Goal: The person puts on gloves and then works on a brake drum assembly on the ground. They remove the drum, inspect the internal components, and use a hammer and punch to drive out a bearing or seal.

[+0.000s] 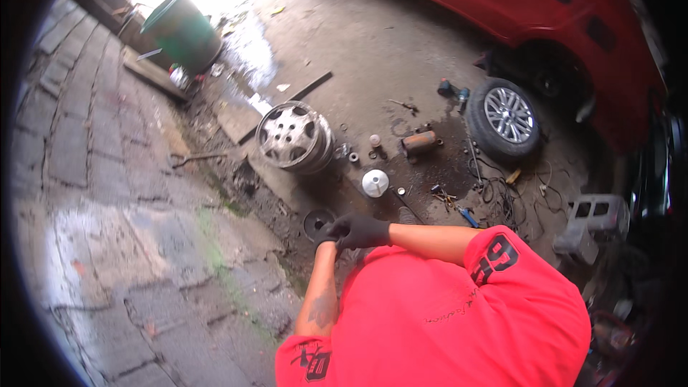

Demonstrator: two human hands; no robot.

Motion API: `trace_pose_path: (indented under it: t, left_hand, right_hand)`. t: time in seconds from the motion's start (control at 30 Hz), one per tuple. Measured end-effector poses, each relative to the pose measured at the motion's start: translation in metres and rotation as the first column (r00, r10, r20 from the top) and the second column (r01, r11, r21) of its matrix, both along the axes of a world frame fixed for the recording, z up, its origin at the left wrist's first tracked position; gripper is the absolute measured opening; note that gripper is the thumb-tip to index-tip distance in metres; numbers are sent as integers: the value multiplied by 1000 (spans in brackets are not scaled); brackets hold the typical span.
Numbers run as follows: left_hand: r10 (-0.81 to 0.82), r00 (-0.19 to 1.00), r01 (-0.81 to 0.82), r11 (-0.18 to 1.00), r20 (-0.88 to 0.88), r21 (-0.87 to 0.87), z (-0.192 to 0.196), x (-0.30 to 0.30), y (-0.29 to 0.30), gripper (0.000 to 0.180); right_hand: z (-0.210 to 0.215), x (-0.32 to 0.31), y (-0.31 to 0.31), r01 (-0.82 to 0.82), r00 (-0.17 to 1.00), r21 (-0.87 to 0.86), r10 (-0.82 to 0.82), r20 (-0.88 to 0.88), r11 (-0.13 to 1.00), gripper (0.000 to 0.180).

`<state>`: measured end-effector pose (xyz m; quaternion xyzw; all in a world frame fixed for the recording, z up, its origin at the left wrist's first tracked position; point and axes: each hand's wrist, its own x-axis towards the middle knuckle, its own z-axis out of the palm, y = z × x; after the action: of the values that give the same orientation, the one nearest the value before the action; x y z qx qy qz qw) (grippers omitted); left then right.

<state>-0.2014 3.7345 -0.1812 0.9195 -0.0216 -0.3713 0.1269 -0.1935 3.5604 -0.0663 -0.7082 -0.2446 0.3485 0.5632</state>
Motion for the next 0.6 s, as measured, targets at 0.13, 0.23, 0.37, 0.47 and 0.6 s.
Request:
trace_pose_path:
  t: [0.13, 0.23, 0.37, 0.47, 0.6]
  left_hand:
    - [30, 999, -31, 999, -41, -33, -9, -22, -5, 52]
    - [44, 997, -47, 997, -60, -53, -14, -35, -8, 52]
    - [64, 996, -68, 995, -67, -66, -20, -38, -11, 52]
    - [63, 995, -68, 995, -73, -76, -23, -36, -12, 52]
    - [73, 994, -79, 994, -77, -75, -11, -43, -18, 51]
  right_hand:
    - [0, -13, 8, 180, 946, 33, -182, 268, 983, 36]
    - [14, -18, 9, 195, 871, -53, -148, 468, 979, 32]
    - [29, -16, 2, 109, 832, -127, -21, 555, 986, 27]
    - [36, -3, -5, -129, 807, -407, 334, 487, 904, 22]
    - [62, 11, 7, -194, 804, -712, 525, 279, 675, 33]
